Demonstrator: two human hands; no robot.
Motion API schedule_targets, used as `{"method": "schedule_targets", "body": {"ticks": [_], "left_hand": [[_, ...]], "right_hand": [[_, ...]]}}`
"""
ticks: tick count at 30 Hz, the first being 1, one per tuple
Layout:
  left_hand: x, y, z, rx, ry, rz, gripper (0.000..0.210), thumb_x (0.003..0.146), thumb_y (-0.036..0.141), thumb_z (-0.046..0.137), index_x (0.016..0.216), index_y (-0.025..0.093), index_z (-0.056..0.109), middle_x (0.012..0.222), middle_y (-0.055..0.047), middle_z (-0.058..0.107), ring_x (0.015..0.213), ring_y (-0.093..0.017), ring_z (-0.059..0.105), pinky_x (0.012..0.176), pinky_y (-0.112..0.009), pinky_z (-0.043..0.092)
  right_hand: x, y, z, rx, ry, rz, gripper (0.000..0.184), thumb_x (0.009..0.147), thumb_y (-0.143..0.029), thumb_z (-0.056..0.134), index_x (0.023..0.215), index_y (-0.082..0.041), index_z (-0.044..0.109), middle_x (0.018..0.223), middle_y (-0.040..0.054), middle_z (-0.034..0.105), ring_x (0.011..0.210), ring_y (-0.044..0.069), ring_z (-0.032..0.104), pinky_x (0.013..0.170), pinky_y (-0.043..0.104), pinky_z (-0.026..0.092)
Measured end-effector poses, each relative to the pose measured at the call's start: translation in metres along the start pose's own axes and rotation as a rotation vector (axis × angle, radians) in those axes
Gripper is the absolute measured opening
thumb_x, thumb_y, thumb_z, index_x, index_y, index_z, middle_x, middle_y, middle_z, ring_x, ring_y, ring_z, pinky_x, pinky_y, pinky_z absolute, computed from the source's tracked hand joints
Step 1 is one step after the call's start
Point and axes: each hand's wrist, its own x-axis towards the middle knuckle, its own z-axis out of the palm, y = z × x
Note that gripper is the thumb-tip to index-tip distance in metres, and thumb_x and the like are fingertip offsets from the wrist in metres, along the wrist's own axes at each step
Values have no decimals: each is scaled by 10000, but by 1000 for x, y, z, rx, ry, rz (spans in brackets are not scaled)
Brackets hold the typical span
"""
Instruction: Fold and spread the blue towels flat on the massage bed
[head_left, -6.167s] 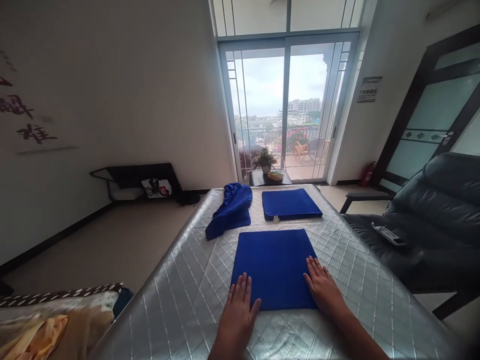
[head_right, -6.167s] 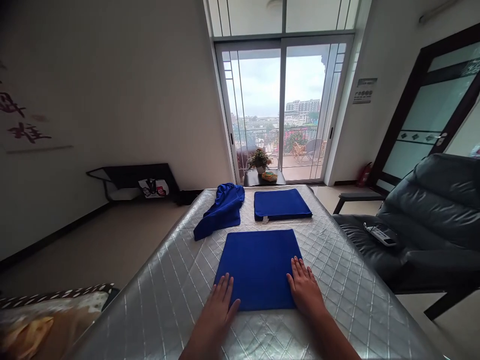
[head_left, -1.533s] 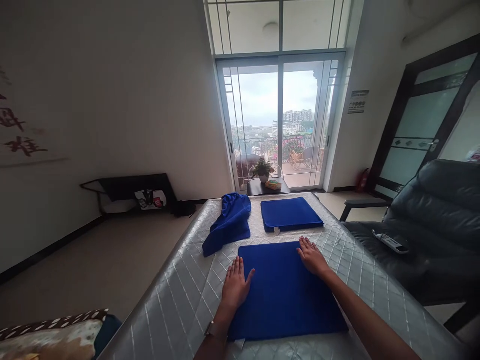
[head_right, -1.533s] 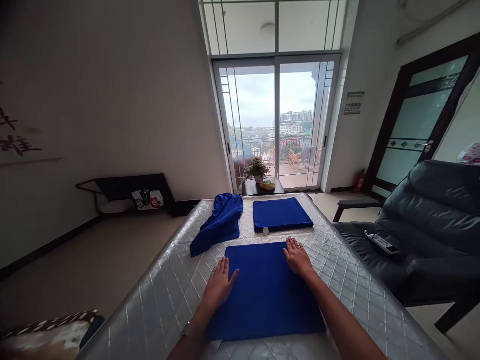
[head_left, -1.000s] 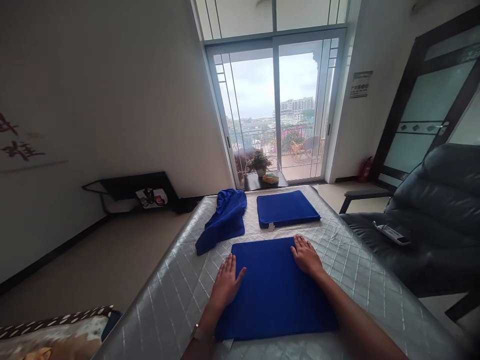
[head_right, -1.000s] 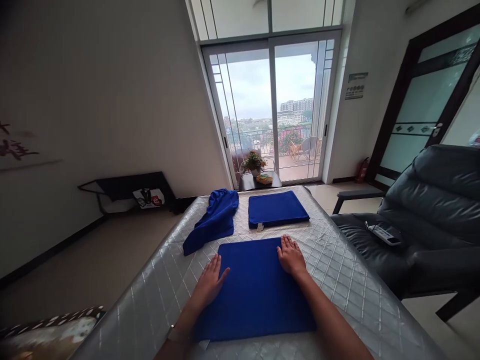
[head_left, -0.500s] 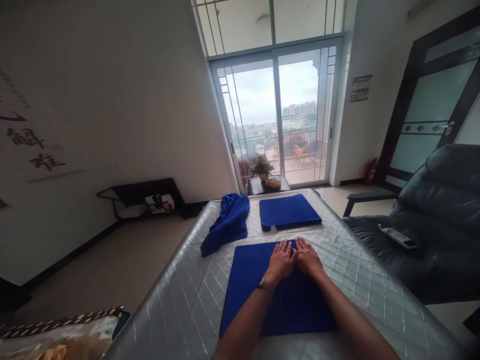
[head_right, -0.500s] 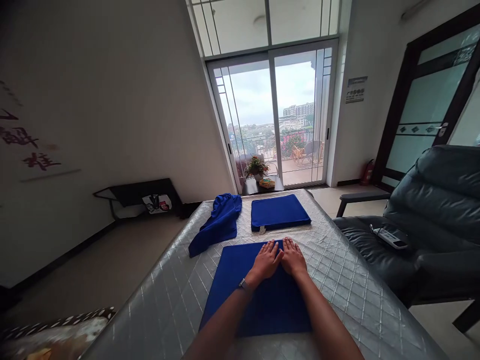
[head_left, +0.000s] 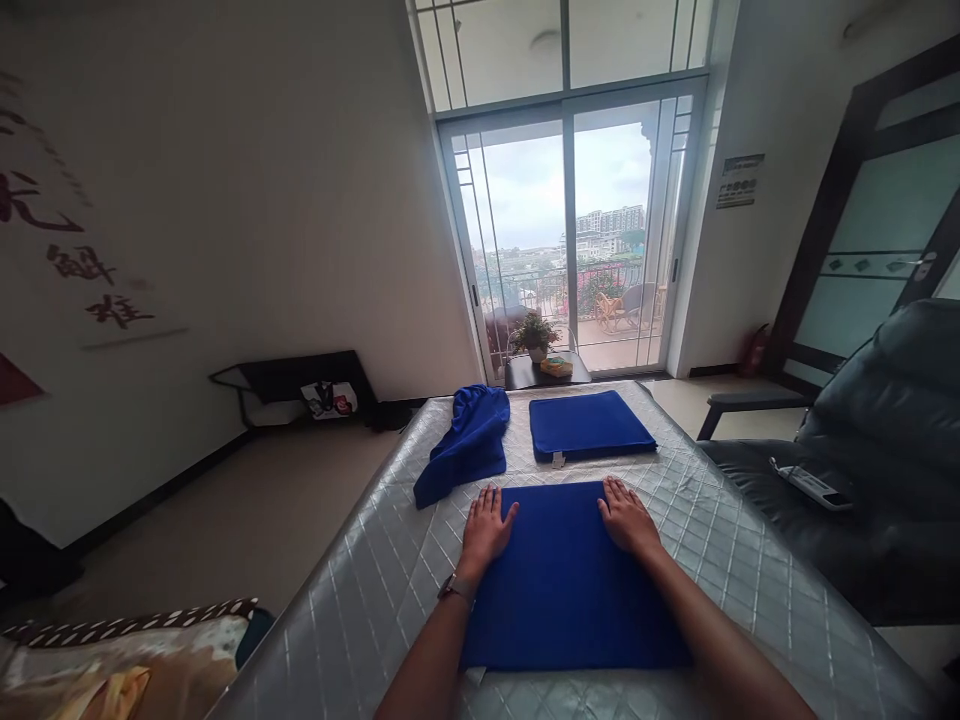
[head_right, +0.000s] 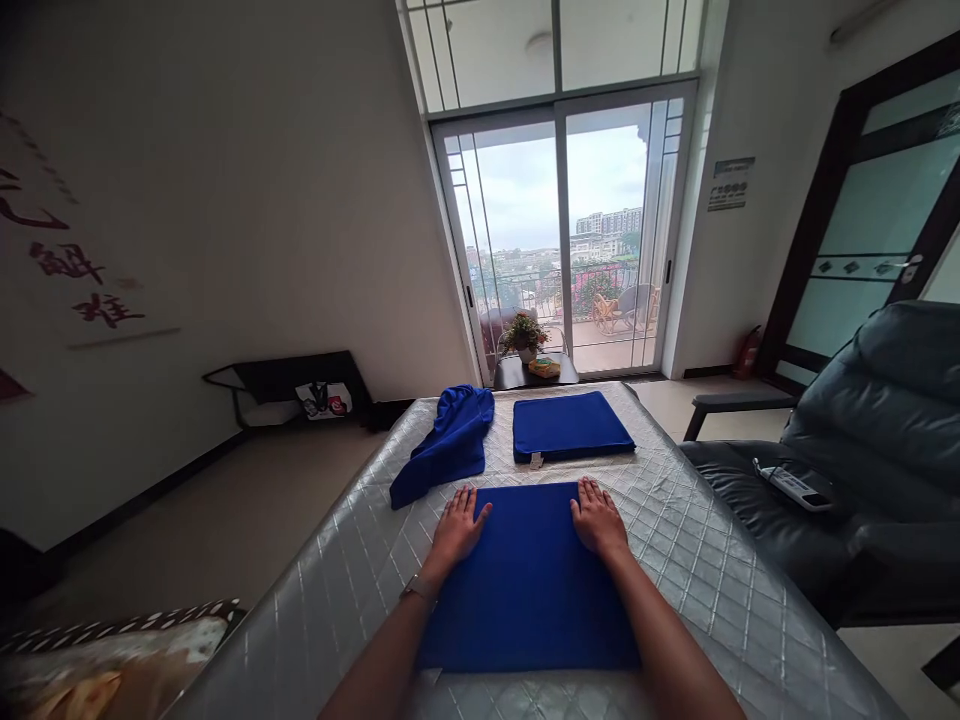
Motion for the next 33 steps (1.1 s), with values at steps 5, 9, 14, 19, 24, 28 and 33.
{"method": "schedule_targets", "body": {"ticks": [5, 9, 14, 19, 24, 28, 33], "left_hand": [[-1, 5, 0, -7, -5, -26, 823, 997, 657, 124, 1559, 95, 336, 1638, -154, 292, 1523, -280, 246, 1240, -458, 217], [-2, 6, -1, -9, 4, -18, 803, 1005, 633, 145, 1553, 82, 345, 1632, -160, 302, 1524, -280, 245, 1241, -450, 215], [-1, 5, 5, -7, 52, -18, 783, 1011, 620, 155, 1541, 88, 375, 1618, -158, 338, 1512, -284, 279, 1234, -462, 237], [0, 4, 7, 6, 52, -8, 805, 1010, 629, 140, 1542, 67, 360, 1624, -163, 318, 1514, -277, 273, 1235, -456, 237], [-1, 5, 4, 20, 34, -10, 799, 1014, 620, 153, 1551, 56, 332, 1634, -169, 283, 1521, -279, 254, 1237, -461, 227], [1, 3, -1, 29, -23, -13, 796, 1008, 628, 163, 1558, 76, 327, 1643, -153, 257, 1526, -272, 236, 1238, -451, 218], [11, 28, -5, 86, -35, -130, 820, 994, 640, 162, 1529, 64, 393, 1604, -188, 339, 1508, -325, 273, 1234, -486, 210]], "right_hand": [[0, -2, -3, -49, -14, 5, 649, 1020, -377, 205, 1586, -64, 254, 1660, 94, 228, 1535, 197, 162, 1242, 371, 118], [-4, -5, -7, -129, 7, -5, 642, 1013, -351, 217, 1576, -49, 277, 1651, 119, 242, 1536, 214, 164, 1244, 402, 94], [-9, -2, -2, -88, -9, -45, 655, 1014, -387, 202, 1584, -71, 268, 1656, 104, 219, 1538, 204, 146, 1241, 401, 101], [-8, 7, 10, -39, -41, -17, 681, 1015, -421, 188, 1589, -58, 235, 1669, 96, 179, 1544, 200, 107, 1239, 392, 112], [-11, 4, 8, -31, -31, -3, 676, 1014, -412, 188, 1592, -63, 225, 1669, 84, 187, 1544, 192, 114, 1241, 383, 89], [-14, 0, 3, -21, -23, 7, 674, 1013, -406, 188, 1592, -62, 224, 1667, 79, 197, 1542, 185, 125, 1240, 372, 89], [-16, -3, 0, 13, -16, 11, 669, 1008, -393, 210, 1586, -58, 248, 1662, 105, 209, 1541, 197, 133, 1240, 378, 90]]}}
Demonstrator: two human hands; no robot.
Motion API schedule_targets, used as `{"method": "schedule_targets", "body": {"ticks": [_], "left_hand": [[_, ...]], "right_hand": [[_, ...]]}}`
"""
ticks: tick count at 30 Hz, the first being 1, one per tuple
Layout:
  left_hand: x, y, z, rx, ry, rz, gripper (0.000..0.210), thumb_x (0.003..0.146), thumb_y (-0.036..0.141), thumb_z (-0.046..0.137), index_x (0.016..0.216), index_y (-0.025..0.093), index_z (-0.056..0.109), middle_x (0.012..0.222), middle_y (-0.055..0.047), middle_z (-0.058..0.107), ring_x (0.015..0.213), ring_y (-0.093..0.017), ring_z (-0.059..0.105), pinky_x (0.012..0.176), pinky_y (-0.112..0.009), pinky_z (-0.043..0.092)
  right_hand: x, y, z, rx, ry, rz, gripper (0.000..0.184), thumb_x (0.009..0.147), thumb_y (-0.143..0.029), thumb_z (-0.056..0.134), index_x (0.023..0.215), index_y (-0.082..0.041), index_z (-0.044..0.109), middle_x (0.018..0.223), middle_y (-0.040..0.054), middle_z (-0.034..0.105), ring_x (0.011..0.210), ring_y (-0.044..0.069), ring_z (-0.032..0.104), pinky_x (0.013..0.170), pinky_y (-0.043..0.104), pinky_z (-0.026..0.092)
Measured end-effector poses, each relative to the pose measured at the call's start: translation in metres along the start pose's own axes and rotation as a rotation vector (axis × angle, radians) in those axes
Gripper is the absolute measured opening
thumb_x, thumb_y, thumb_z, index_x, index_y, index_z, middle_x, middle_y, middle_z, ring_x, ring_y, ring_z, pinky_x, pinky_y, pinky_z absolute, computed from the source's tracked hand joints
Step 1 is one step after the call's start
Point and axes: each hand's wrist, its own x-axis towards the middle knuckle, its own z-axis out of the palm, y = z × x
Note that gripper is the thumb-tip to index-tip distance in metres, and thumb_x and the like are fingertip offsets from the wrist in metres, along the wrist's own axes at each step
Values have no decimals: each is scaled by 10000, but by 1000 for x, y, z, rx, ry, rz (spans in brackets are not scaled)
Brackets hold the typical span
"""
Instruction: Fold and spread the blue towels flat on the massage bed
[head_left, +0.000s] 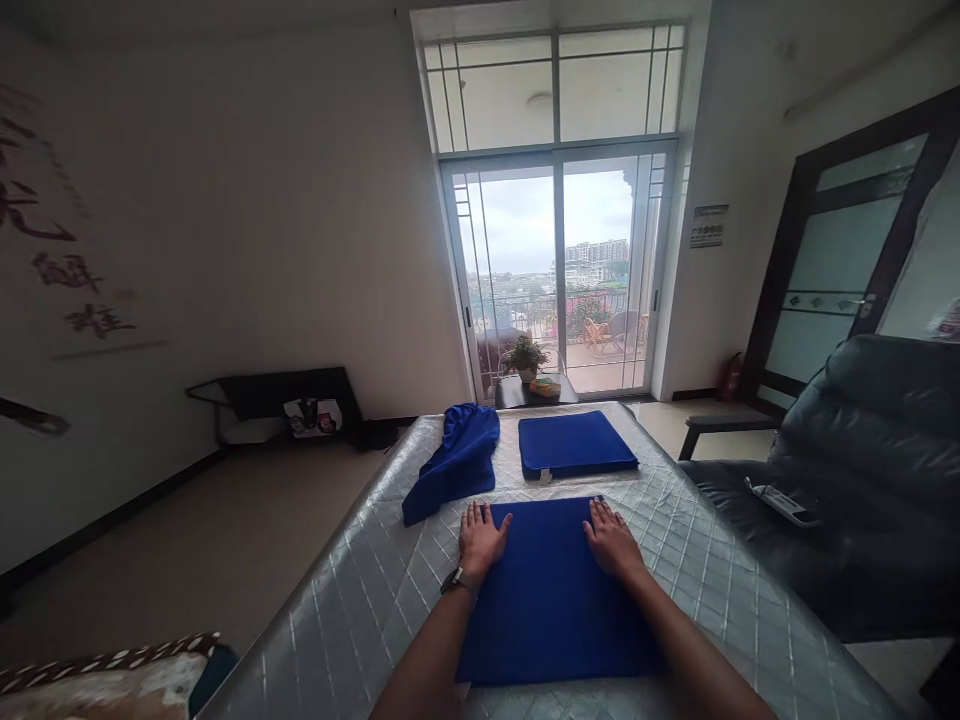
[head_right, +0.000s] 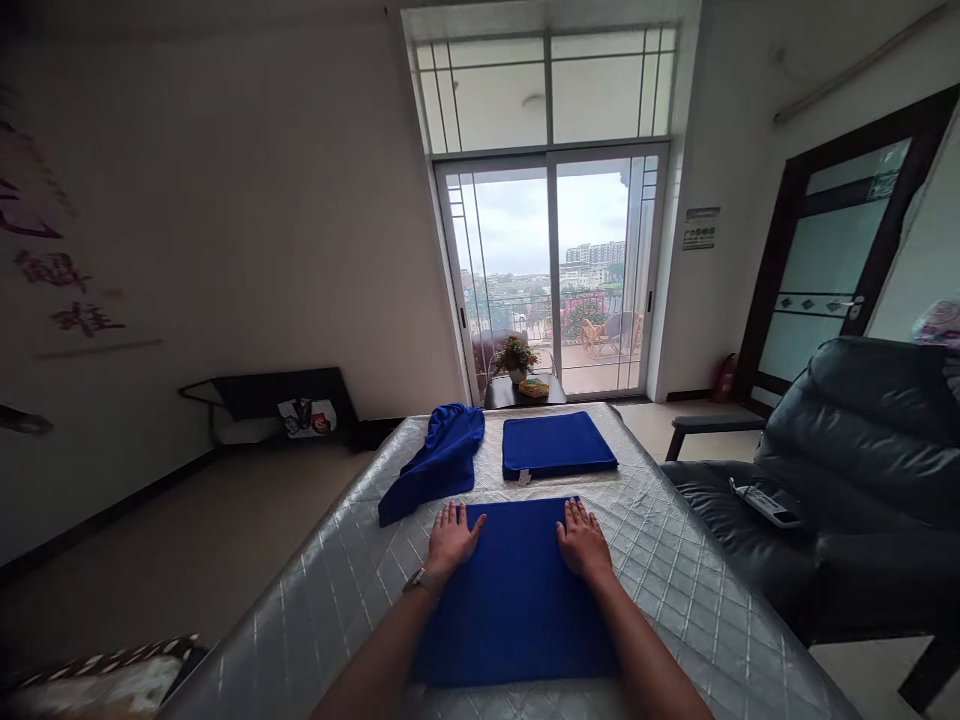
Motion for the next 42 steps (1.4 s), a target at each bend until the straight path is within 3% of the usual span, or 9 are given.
{"method": "schedule_targets", "body": {"ticks": [2, 7, 9, 11, 15, 23, 26, 36, 42], "left_hand": [[-2, 32, 0, -9, 25, 53, 829, 994, 635, 127, 1523, 60, 403, 1603, -186, 347, 1509, -316, 273, 1235, -472, 220], [-21, 135, 7, -169, 31, 428, 792, 1012, 582, 40, 1541, 98, 377, 1608, -127, 368, 1507, -241, 292, 1236, -417, 249], [-28, 161, 12, -210, 39, 518, 748, 1027, 537, 29, 1553, 119, 356, 1607, -112, 377, 1509, -230, 288, 1235, -426, 254], [-33, 169, 17, -227, 38, 519, 711, 1038, 509, 41, 1559, 132, 343, 1604, -109, 384, 1508, -225, 294, 1232, -438, 263], [-33, 140, 21, -244, 37, 405, 736, 1026, 564, 62, 1548, 152, 375, 1610, -99, 372, 1508, -235, 294, 1237, -455, 252], [-18, 13, 8, -92, 6, 130, 796, 1004, 630, 117, 1556, 106, 350, 1625, -153, 319, 1518, -286, 260, 1239, -480, 218], [-19, -16, 7, -73, 23, 64, 812, 999, 643, 117, 1561, 98, 331, 1628, -164, 301, 1519, -293, 256, 1229, -479, 232], [-23, -18, 6, -66, 50, 55, 868, 989, 663, 97, 1549, 43, 333, 1626, -189, 291, 1520, -283, 254, 1235, -441, 219], [-24, -19, 9, -60, 54, 51, 858, 991, 655, 97, 1549, 49, 338, 1631, -183, 282, 1521, -276, 254, 1236, -440, 218]], "right_hand": [[0, -1, -1, 14, 8, 2, 664, 1007, -388, 218, 1584, -60, 260, 1660, 109, 217, 1539, 203, 145, 1240, 383, 97], [-1, 4, 3, -6, 3, -29, 633, 997, -312, 243, 1585, -79, 267, 1657, 104, 221, 1538, 207, 145, 1239, 387, 114], [-1, 7, 6, -32, -2, -64, 637, 970, -261, 301, 1588, -108, 275, 1662, 90, 203, 1540, 200, 132, 1238, 372, 110], [0, 9, 9, -41, 4, -72, 647, 959, -252, 328, 1591, -124, 276, 1665, 82, 192, 1540, 196, 132, 1237, 367, 112], [0, 6, 6, 4, 13, -35, 637, 1005, -334, 236, 1590, -83, 256, 1658, 103, 216, 1539, 195, 144, 1237, 384, 114], [0, 1, 1, 12, -1, 7, 652, 1014, -389, 211, 1593, -91, 253, 1667, 86, 203, 1540, 173, 133, 1237, 359, 76], [-1, 1, 0, 0, 0, 1, 660, 1012, -391, 205, 1593, -80, 245, 1666, 89, 208, 1539, 177, 138, 1237, 364, 85], [15, -7, -12, -73, -48, -25, 665, 998, -359, 220, 1578, -38, 264, 1661, 119, 219, 1542, 207, 130, 1242, 396, 48], [21, -5, -2, -45, -27, 20, 697, 1006, -427, 199, 1592, -52, 219, 1669, 106, 192, 1543, 195, 121, 1239, 382, 111]]}}
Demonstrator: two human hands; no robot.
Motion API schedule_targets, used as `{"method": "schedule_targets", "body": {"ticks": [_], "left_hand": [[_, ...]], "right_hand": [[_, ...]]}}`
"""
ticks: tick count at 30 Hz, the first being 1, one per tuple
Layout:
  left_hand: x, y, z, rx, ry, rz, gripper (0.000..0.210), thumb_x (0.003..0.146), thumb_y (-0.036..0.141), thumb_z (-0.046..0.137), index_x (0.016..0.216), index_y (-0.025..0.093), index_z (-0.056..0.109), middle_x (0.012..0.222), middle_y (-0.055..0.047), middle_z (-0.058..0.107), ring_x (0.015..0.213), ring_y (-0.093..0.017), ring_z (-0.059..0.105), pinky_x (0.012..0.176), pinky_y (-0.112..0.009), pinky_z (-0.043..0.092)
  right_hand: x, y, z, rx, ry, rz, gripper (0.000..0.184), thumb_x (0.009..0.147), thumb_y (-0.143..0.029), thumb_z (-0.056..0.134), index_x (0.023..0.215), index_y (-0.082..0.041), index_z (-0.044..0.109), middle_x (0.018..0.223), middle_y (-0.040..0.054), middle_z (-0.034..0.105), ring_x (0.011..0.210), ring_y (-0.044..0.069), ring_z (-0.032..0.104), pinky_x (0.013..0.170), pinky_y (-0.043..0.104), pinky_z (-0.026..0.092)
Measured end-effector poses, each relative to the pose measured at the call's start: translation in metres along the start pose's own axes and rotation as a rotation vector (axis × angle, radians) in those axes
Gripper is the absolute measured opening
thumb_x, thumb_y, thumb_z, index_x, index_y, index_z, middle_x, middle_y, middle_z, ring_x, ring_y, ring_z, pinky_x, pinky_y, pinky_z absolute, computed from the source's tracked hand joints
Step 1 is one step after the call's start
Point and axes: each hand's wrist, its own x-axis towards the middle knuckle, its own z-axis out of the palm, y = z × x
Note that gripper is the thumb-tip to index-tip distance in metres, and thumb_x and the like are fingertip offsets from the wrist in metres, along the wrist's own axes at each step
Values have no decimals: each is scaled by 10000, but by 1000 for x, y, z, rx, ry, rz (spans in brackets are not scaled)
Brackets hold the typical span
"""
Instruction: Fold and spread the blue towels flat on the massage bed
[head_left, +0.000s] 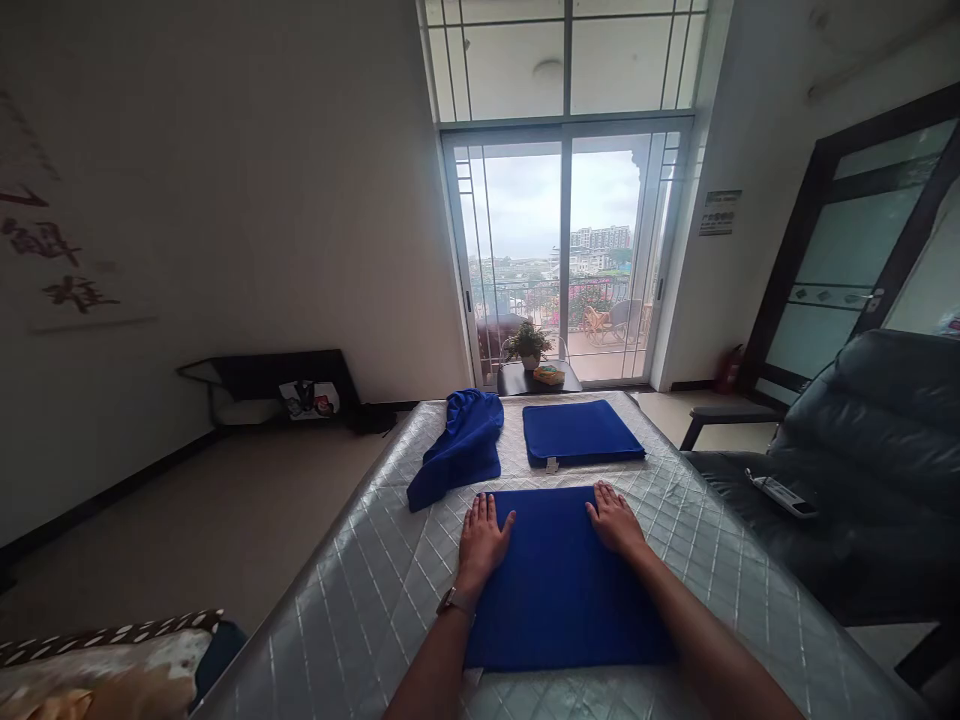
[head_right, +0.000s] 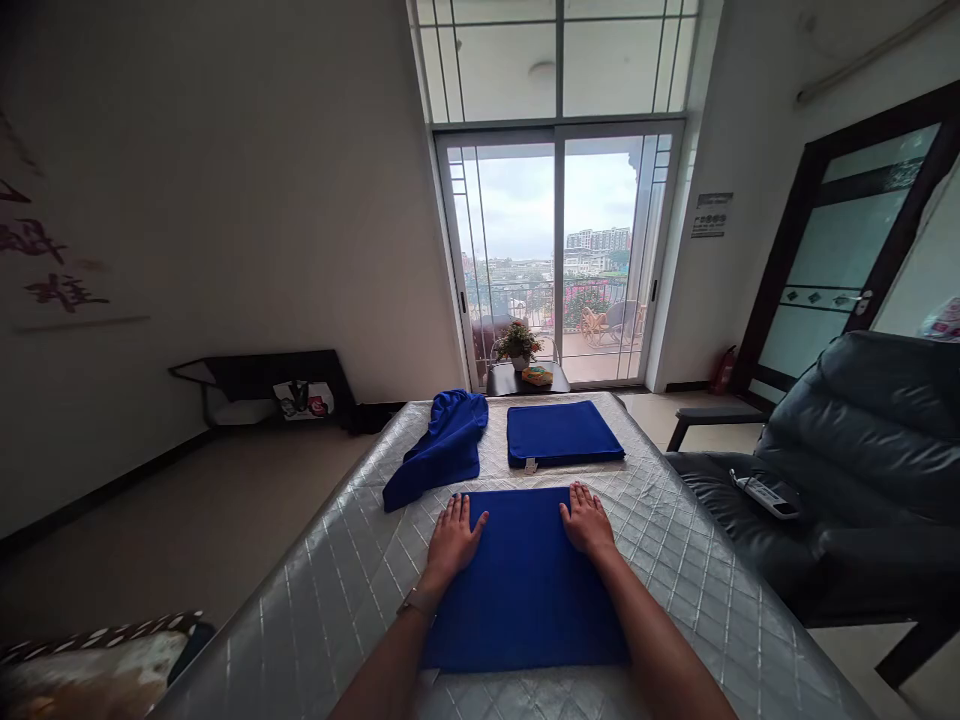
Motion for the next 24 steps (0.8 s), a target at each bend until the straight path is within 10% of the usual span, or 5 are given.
{"method": "schedule_targets", "body": {"ticks": [7, 17, 24], "left_hand": [[11, 13, -6, 40, -51, -42, 966, 945, 744, 136, 1509, 6, 404, 1577, -236, 367, 1492, -362, 302, 1233, -508, 208], [9, 164, 7, -222, -22, 419, 766, 1022, 568, 61, 1547, 103, 367, 1604, -113, 380, 1514, -235, 277, 1252, -424, 222], [20, 101, 10, -167, -28, 182, 804, 999, 636, 68, 1551, 135, 372, 1619, -110, 353, 1518, -275, 264, 1246, -480, 219]], "right_hand": [[-1, 1, 5, 28, 34, 10, 691, 1010, -437, 205, 1593, -67, 233, 1666, 91, 204, 1538, 190, 148, 1240, 364, 98], [0, 6, 10, 10, 27, -32, 664, 1015, -392, 221, 1595, -71, 230, 1672, 90, 181, 1544, 192, 114, 1238, 358, 102], [-1, 3, 5, 8, 26, -2, 674, 1014, -418, 204, 1597, -83, 230, 1668, 79, 195, 1541, 187, 135, 1239, 366, 101]]}}
